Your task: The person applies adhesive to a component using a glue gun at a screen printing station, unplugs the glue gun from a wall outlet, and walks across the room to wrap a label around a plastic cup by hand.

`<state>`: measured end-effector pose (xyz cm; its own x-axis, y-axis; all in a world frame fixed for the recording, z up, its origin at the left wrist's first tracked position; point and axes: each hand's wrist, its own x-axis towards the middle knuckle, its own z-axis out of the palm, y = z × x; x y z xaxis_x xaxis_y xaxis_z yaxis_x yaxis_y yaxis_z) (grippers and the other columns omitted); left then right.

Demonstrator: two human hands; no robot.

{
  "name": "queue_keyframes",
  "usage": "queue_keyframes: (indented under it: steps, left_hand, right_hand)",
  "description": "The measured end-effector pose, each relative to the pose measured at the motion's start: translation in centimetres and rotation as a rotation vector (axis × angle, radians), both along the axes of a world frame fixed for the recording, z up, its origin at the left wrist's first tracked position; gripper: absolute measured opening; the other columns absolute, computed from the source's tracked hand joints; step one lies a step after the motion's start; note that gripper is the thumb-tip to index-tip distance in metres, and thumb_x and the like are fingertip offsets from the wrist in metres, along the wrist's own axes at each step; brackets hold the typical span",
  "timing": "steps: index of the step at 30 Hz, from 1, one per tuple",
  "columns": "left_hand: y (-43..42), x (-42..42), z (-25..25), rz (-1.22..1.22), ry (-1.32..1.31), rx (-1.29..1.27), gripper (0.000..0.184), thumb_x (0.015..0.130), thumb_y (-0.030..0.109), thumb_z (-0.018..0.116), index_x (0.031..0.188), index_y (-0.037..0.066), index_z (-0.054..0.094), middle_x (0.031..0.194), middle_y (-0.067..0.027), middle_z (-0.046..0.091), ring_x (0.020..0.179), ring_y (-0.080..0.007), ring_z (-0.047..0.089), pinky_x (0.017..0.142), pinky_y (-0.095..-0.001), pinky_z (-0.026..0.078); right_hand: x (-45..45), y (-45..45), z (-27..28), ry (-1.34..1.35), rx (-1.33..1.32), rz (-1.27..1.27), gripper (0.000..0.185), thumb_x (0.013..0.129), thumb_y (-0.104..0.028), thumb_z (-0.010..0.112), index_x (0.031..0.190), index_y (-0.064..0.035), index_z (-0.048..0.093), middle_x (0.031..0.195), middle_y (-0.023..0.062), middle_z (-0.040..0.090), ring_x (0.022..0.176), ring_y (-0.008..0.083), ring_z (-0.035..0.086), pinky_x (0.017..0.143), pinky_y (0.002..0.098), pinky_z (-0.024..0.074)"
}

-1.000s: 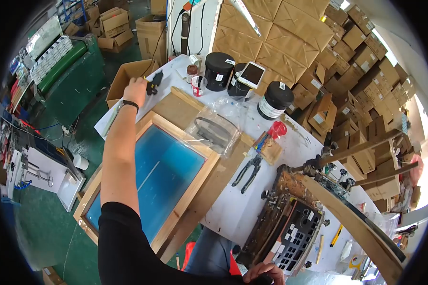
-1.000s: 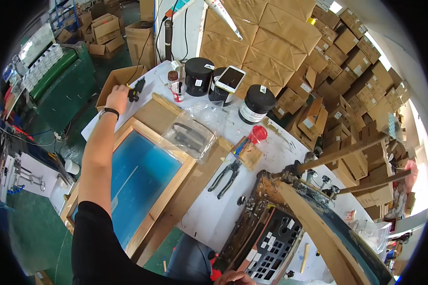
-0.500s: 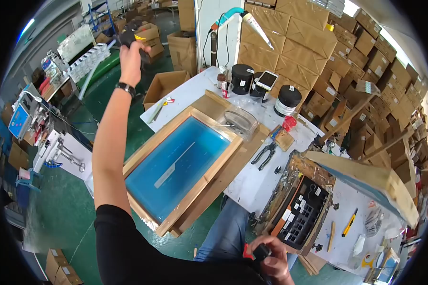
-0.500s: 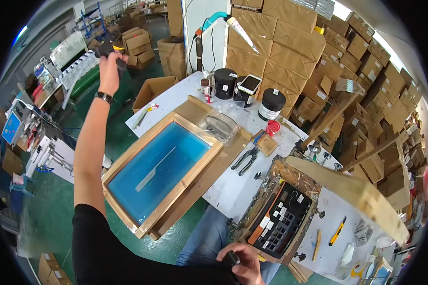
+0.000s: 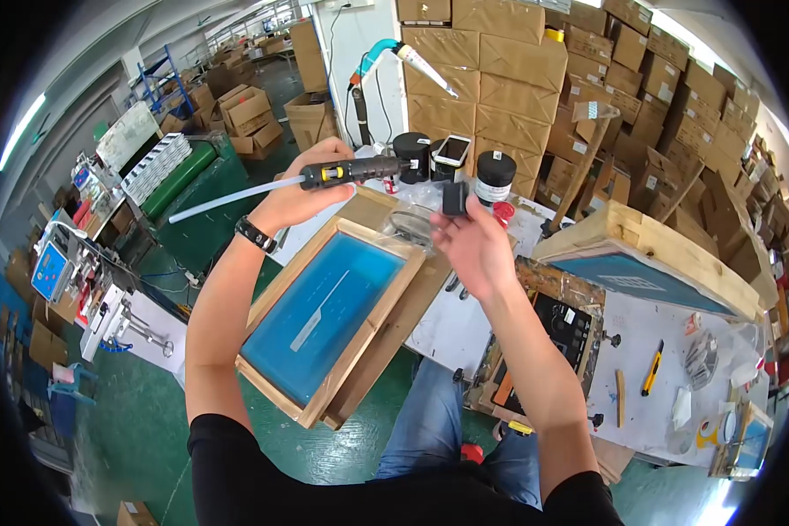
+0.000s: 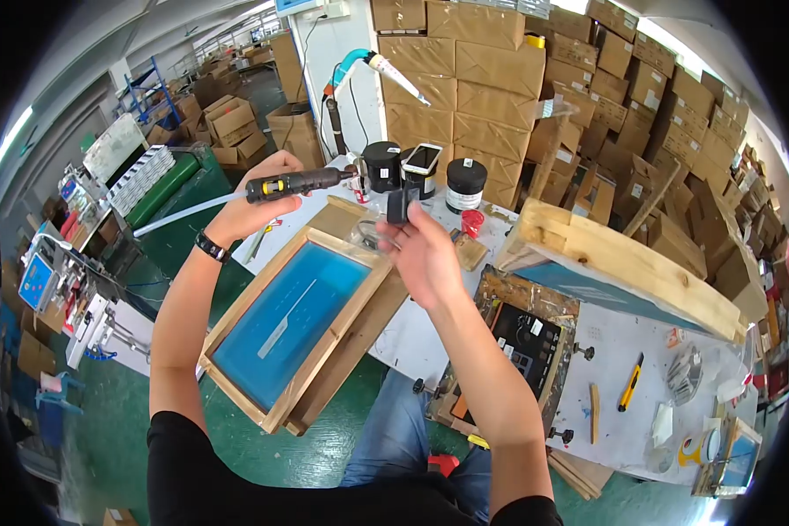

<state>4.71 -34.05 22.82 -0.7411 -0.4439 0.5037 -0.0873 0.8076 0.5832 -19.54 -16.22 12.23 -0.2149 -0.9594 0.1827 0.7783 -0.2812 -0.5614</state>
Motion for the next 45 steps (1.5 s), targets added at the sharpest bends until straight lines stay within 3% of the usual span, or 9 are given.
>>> queue_keyframes:
  steps: [4, 14, 19, 35, 39, 45]
  left_hand:
    - [0.5, -1.7, -0.8, -0.126, 0.044, -0.076, 0.008, 0.081, 0.003, 0.071, 0.088, 0.001, 0.070, 0.091, -0.0064, 0.069, 0.085, -0.0203, 0.059, 0.078, -0.0316, 0.046]
    - [-0.4, -3.4, -2.6, -0.130, -0.007, -0.081, 0.015, 0.079, 0.010, 0.073, 0.089, -0.001, 0.071, 0.099, -0.0089, 0.067, 0.086, -0.0232, 0.056, 0.076, -0.0346, 0.043]
    - [-0.5, -3.7, -3.1, -0.119, 0.001, -0.125, 0.017, 0.079, 0.011, 0.076, 0.090, -0.001, 0.071, 0.098, -0.0095, 0.066, 0.084, -0.0236, 0.055, 0.075, -0.0353, 0.043]
    - [-0.2, -3.3, -2.9, -0.031, -0.047, -0.156, 0.019, 0.081, 0.014, 0.076, 0.091, 0.001, 0.069, 0.095, -0.0096, 0.061, 0.084, -0.0253, 0.053, 0.074, -0.0359, 0.042]
    - [-0.5, -2.8, -2.7, -0.058, -0.104, -0.439, 0.017, 0.086, 0.014, 0.072, 0.096, 0.001, 0.067, 0.096, -0.0103, 0.062, 0.085, -0.0284, 0.055, 0.075, -0.0390, 0.044]
    - [-6.0, -2.7, -7.8, 0.138, -0.215, -0.498, 0.018, 0.088, 0.013, 0.071, 0.103, 0.007, 0.064, 0.087, -0.0085, 0.069, 0.091, -0.0338, 0.063, 0.078, -0.0440, 0.048]
  right_hand:
    - [0.3, -2.9, -0.9, -0.084, 0.005, 0.085, 0.032, 0.106, -0.030, 0.062, 0.121, -0.0016, 0.064, 0.112, 0.0134, 0.068, 0.106, 0.0239, 0.065, 0.091, 0.0374, 0.0481]
    - [0.5, -3.3, -1.6, -0.111, -0.004, 0.095, 0.034, 0.105, -0.030, 0.062, 0.122, -0.0013, 0.063, 0.112, 0.0137, 0.067, 0.107, 0.0229, 0.064, 0.092, 0.0371, 0.0464]
    - [0.4, -3.0, -1.4, -0.130, -0.006, 0.094, 0.034, 0.107, -0.029, 0.060, 0.122, 0.0001, 0.061, 0.114, 0.0171, 0.067, 0.107, 0.0271, 0.063, 0.091, 0.0405, 0.0483]
    - [0.5, -1.9, -1.1, -0.145, -0.022, 0.101, 0.033, 0.104, -0.029, 0.064, 0.122, -0.0009, 0.064, 0.113, 0.0139, 0.069, 0.108, 0.0234, 0.064, 0.092, 0.0375, 0.0464]
    - [0.0, -2.1, -2.2, -0.107, 0.012, 0.045, 0.033, 0.105, -0.027, 0.063, 0.124, -0.0007, 0.062, 0.113, 0.0163, 0.067, 0.109, 0.0260, 0.062, 0.093, 0.0400, 0.0476]
    - [-1.4, 2.2, -4.4, 0.041, 0.058, -0.090, 0.031, 0.102, -0.024, 0.068, 0.124, -0.0023, 0.065, 0.116, 0.0131, 0.070, 0.107, 0.0240, 0.066, 0.091, 0.0367, 0.0485]
